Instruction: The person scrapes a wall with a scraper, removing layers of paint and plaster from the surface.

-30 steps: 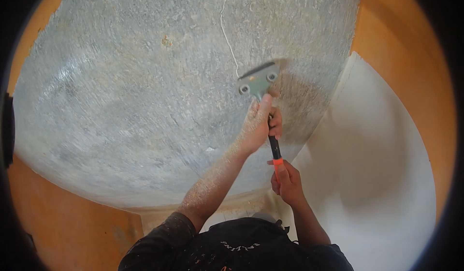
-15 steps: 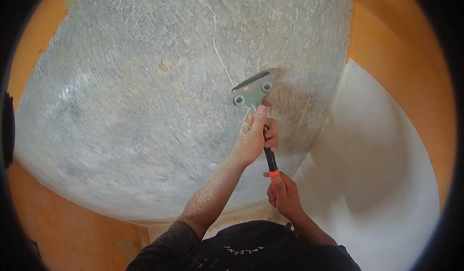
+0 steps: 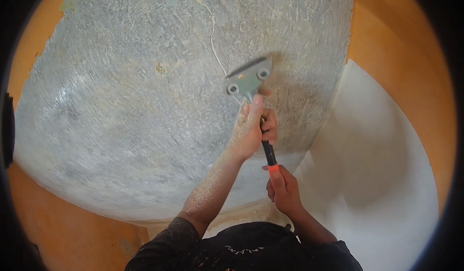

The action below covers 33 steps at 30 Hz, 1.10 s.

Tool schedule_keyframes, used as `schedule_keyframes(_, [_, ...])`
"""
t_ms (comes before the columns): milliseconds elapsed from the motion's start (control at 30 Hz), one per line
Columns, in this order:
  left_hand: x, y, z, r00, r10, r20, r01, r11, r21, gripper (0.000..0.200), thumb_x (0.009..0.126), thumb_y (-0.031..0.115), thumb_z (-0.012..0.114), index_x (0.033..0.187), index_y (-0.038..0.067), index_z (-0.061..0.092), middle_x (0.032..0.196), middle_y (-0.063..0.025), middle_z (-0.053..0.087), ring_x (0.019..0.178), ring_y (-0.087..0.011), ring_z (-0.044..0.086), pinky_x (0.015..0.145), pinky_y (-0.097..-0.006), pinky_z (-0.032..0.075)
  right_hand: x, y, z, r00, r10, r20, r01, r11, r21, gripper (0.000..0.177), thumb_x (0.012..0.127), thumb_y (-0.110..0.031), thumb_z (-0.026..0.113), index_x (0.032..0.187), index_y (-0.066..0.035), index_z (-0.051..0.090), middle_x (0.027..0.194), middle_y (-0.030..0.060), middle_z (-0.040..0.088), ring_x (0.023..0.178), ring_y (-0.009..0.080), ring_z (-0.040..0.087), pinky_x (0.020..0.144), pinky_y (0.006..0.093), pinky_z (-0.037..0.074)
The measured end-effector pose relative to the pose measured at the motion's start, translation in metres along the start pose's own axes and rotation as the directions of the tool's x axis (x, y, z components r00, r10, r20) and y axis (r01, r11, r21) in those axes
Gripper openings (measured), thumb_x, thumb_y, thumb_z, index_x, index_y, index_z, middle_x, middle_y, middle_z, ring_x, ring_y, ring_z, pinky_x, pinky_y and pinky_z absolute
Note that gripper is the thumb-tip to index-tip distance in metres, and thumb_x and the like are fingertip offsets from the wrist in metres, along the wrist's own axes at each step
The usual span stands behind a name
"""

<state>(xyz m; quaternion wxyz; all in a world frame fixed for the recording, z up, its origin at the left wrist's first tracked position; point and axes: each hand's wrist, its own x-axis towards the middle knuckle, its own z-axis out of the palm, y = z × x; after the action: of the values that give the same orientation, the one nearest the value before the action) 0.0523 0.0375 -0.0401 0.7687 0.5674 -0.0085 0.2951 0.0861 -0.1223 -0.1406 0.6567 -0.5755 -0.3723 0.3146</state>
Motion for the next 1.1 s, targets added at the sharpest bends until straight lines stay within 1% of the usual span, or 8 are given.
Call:
schedule_keyframes(167, [-0.004, -0.002, -0.005, 1.000, 0.001, -0.031, -0.001, 1.000, -0.003, 0.041, 0.105, 0.047, 0.033, 0.125, 0.012, 0.036, 0.059, 0.0018, 0.035, 0.046, -0.0088, 0.038, 0.048, -0.0267, 0.040, -0.002, 0.003, 0.007, 0.999, -0.033, -0.025, 0.033, 0.999, 0.011, 0.045, 0.104, -0.039, 0.040, 0.116, 0.001, 0.057, 0.055, -0.0029, 0.043, 0.042, 0.0045, 0.038, 0.042, 0.0221, 0.031])
schedule_keyframes(367, [-0.022, -0.034, -0.016, 0.999, -0.041, -0.030, 0.041, 0.999, -0.024, 0.040, 0.105, 0.047, 0.033, 0.124, 0.012, 0.038, 0.059, 0.0018, 0.034, 0.045, -0.0087, 0.037, 0.047, -0.0267, 0.040, -0.019, 0.034, 0.018, 0.998, 0.051, -0.026, -0.050, 0.998, 0.048, 0.047, 0.105, -0.039, 0.037, 0.120, 0.001, 0.056, 0.054, -0.0024, 0.043, 0.041, 0.0050, 0.038, 0.041, 0.0228, 0.032])
schedule_keyframes(633, [0.009, 0.027, 0.006, 0.994, 0.107, -0.033, -0.105, 0.993, 0.060, 0.041, 0.104, 0.047, 0.035, 0.125, 0.012, 0.038, 0.058, 0.0020, 0.034, 0.044, -0.0086, 0.036, 0.044, -0.0258, 0.038, 0.006, -0.029, 0.019, 0.999, -0.050, -0.017, 0.051, 0.998, 0.022, 0.044, 0.105, -0.037, 0.035, 0.125, -0.003, 0.055, 0.053, -0.0021, 0.042, 0.041, 0.0056, 0.038, 0.042, 0.0228, 0.033])
schedule_keyframes(800, [0.005, 0.017, 0.003, 0.992, 0.125, -0.022, -0.123, 0.991, 0.050, 0.041, 0.104, 0.047, 0.036, 0.127, 0.012, 0.038, 0.058, 0.0016, 0.035, 0.043, -0.0091, 0.037, 0.045, -0.0266, 0.040, -0.002, -0.007, 0.003, 0.990, -0.068, 0.124, 0.060, 0.996, 0.066, 0.046, 0.104, -0.038, 0.039, 0.138, -0.006, 0.043, 0.057, 0.0011, 0.045, 0.041, 0.0075, 0.039, 0.042, 0.0229, 0.034])
schedule_keyframes(867, [0.003, 0.020, 0.007, 0.998, 0.019, -0.065, -0.019, 1.000, 0.003, 0.041, 0.105, 0.045, 0.037, 0.128, 0.012, 0.039, 0.058, 0.0011, 0.036, 0.043, -0.0094, 0.038, 0.045, -0.0276, 0.041, 0.001, 0.005, -0.008, 0.912, -0.105, 0.397, -0.151, 0.813, 0.563, 0.052, 0.103, -0.041, 0.041, 0.144, -0.009, 0.033, 0.060, 0.0046, 0.046, 0.040, 0.0098, 0.040, 0.040, 0.0236, 0.034])
schedule_keyframes(1000, [0.014, 0.025, 0.009, 0.994, 0.094, -0.060, -0.090, 0.994, 0.061, 0.037, 0.105, 0.040, 0.038, 0.129, 0.012, 0.039, 0.058, 0.0009, 0.037, 0.042, -0.0095, 0.039, 0.044, -0.0281, 0.041, 0.012, -0.002, -0.018, 0.859, -0.102, 0.502, -0.318, 0.662, 0.679, 0.056, 0.103, -0.043, 0.042, 0.147, -0.011, 0.029, 0.061, 0.0063, 0.046, 0.039, 0.0111, 0.039, 0.039, 0.0241, 0.034])
schedule_keyframes(1067, [0.019, 0.035, 0.009, 0.990, 0.127, -0.056, -0.125, 0.991, 0.042, 0.036, 0.105, 0.039, 0.038, 0.129, 0.012, 0.039, 0.058, 0.0009, 0.037, 0.042, -0.0094, 0.039, 0.044, -0.0277, 0.041, 0.016, -0.015, -0.010, 0.897, -0.104, 0.429, -0.159, 0.830, 0.534, 0.056, 0.103, -0.042, 0.040, 0.148, -0.010, 0.028, 0.060, 0.0054, 0.045, 0.038, 0.0106, 0.038, 0.038, 0.0243, 0.033])
schedule_keyframes(1100, [0.019, 0.038, 0.009, 0.985, 0.162, -0.052, -0.161, 0.987, 0.027, 0.035, 0.106, 0.038, 0.038, 0.129, 0.012, 0.039, 0.058, 0.0009, 0.038, 0.041, -0.0092, 0.038, 0.043, -0.0272, 0.040, 0.014, -0.019, -0.010, 0.898, -0.099, 0.428, -0.162, 0.831, 0.533, 0.056, 0.103, -0.042, 0.040, 0.148, -0.010, 0.028, 0.060, 0.0054, 0.045, 0.038, 0.0106, 0.038, 0.038, 0.0243, 0.033])
